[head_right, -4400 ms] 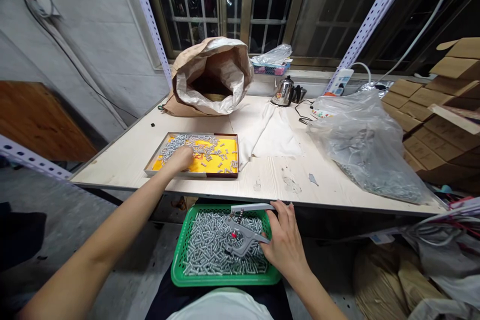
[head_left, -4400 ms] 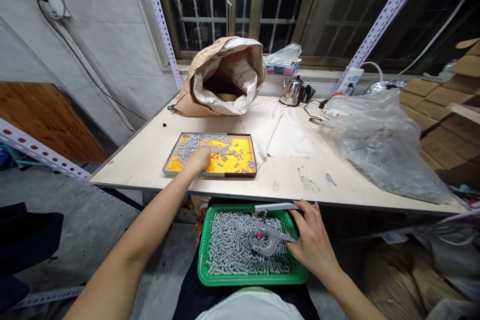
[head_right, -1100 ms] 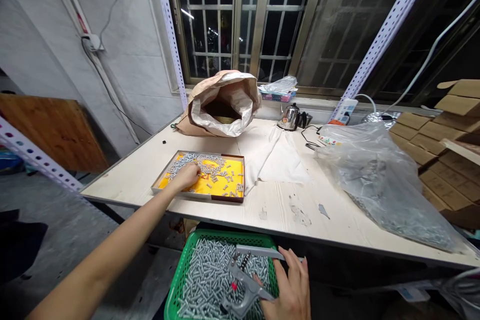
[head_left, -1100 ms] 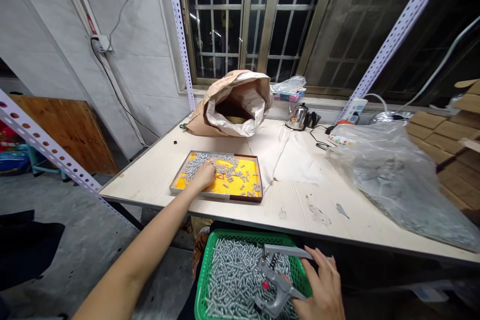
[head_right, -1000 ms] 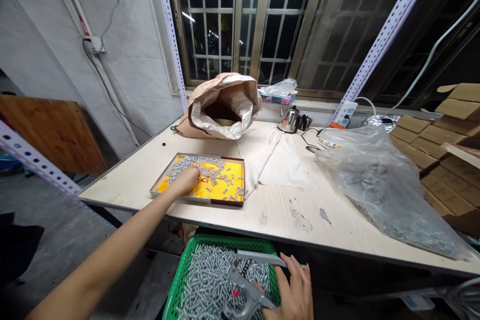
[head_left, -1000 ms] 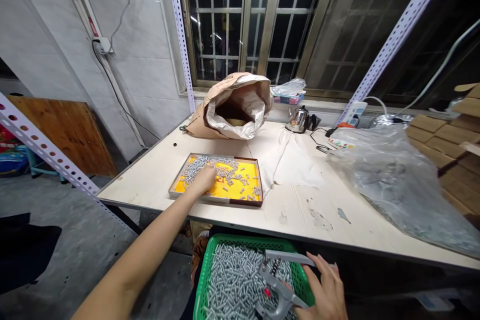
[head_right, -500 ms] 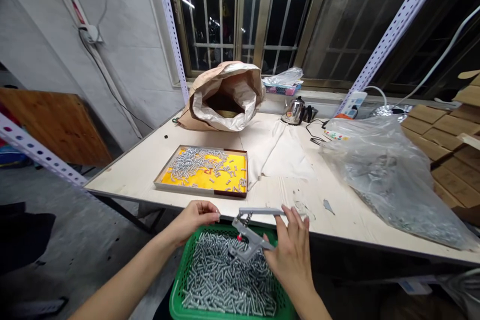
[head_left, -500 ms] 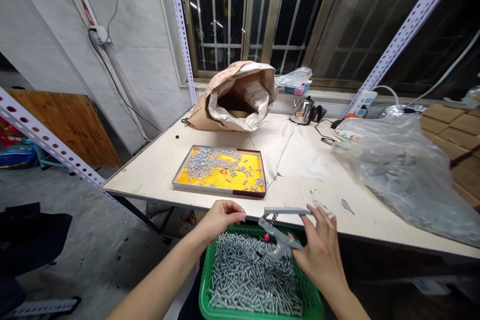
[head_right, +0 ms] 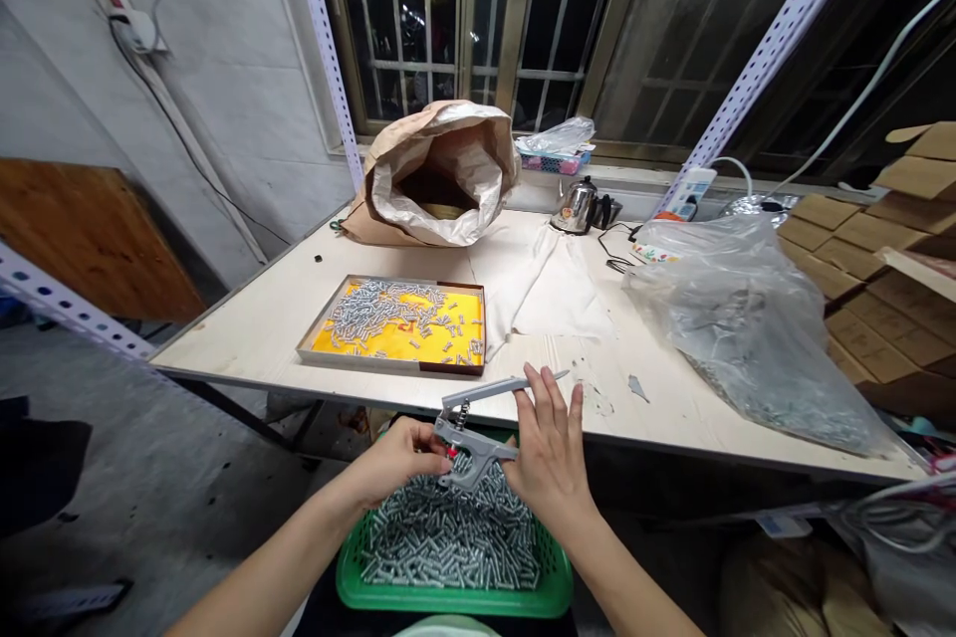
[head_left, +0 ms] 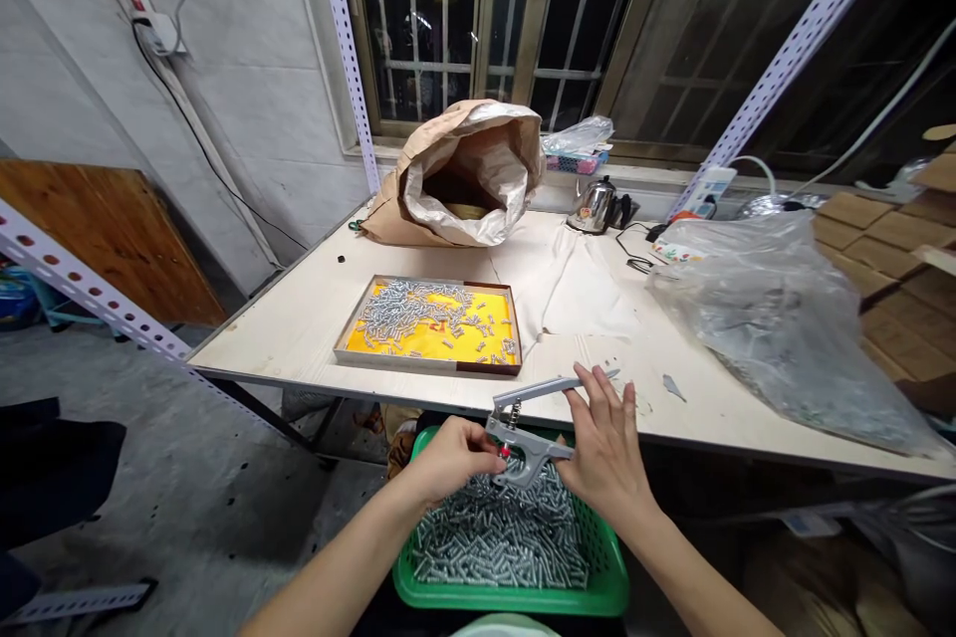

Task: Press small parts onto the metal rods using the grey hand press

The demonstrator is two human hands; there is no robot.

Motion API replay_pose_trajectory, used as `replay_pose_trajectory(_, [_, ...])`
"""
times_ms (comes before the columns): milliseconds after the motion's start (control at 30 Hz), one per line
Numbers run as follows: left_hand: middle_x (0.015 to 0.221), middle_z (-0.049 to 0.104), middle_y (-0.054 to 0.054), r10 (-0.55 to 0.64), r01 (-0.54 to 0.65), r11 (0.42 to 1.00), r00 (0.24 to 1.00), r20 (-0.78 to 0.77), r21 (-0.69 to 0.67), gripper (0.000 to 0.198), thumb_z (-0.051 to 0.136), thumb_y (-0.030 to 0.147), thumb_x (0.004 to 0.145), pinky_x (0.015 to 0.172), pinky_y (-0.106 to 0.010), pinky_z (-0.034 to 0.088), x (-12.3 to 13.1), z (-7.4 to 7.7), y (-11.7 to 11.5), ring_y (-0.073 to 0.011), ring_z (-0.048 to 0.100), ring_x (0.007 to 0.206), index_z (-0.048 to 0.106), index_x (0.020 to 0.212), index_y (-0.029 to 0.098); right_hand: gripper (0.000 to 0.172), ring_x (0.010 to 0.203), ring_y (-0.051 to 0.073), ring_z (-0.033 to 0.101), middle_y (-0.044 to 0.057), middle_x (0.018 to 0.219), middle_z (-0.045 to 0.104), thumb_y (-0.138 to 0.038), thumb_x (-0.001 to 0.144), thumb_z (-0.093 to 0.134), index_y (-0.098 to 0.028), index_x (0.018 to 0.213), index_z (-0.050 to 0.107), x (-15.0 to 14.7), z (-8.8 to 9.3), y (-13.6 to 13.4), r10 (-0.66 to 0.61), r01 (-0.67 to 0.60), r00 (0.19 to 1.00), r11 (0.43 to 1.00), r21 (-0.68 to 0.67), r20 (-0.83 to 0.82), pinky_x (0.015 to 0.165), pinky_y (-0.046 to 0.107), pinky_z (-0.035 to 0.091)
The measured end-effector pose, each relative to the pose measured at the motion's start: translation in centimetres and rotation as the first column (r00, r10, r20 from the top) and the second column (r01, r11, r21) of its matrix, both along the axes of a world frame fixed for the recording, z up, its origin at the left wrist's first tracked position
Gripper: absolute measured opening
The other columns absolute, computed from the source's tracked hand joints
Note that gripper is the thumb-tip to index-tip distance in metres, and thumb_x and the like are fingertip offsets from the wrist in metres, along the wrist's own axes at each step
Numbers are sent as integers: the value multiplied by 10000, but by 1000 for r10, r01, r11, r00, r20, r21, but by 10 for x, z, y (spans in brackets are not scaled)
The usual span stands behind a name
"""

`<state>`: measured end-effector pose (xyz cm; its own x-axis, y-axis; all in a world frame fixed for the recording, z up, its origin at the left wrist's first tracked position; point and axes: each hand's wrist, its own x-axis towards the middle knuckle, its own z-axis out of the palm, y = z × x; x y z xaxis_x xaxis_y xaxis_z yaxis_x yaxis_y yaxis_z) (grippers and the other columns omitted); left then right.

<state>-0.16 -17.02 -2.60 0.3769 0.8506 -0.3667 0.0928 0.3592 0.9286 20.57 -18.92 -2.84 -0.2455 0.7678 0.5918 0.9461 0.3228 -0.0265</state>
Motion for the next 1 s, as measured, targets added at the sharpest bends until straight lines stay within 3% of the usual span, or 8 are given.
replay_pose_trajectory(200, [539, 564, 28, -130, 131, 990, 991, -17, 44, 72, 694, 205, 552, 608, -258, 320, -5, 4, -1, -116, 436, 556, 667, 561, 139, 518, 1383, 320, 206, 192, 1430, 340, -134, 677, 470, -106, 1194, 435, -4, 1, -3, -13, 13, 1000, 999, -34, -15, 1101, 631, 119])
replay_pose_trajectory(500, [569, 608, 18, -267, 266, 964, 964, 18, 27, 113, 732, 235, 558, 629, -260, 349, -13, 22, -7, -127, 463, 568, 715, 619, 142, 593, 1394, 324, 177, 191, 1467, 280, -106, 605, 466, -105, 1196, 420, -7, 9, -10, 7, -9, 1000, 996, -89, -21, 1102, 621, 138])
replay_pose_trajectory(667, [567, 626, 22, -300, 301, 954, 951, 73, -2, 108, 743, 218, 564, 632, -254, 363, -14, 27, -6, -120, 465, 562, 735, 646, 147, 604, 1402, 331, 150, 197, 1486, 240, -141, 624, 489, -103, 1220, 398, -7, 11, -12, 23, -26, 999, 995, -101, -30, 1103, 623, 136])
replay_pose_trajectory(1000, [564, 580, 33, -357, 357, 934, 934, 16, 14, 121, 729, 229, 587, 606, -238, 339, -15, 32, -7, -109, 439, 567, 691, 635, 124, 653, 1415, 316, 99, 184, 1501, 201, -85, 615, 474, -93, 1258, 366, -11, 19, -16, -4, -3, 999, 988, -155, -43, 1119, 602, 138])
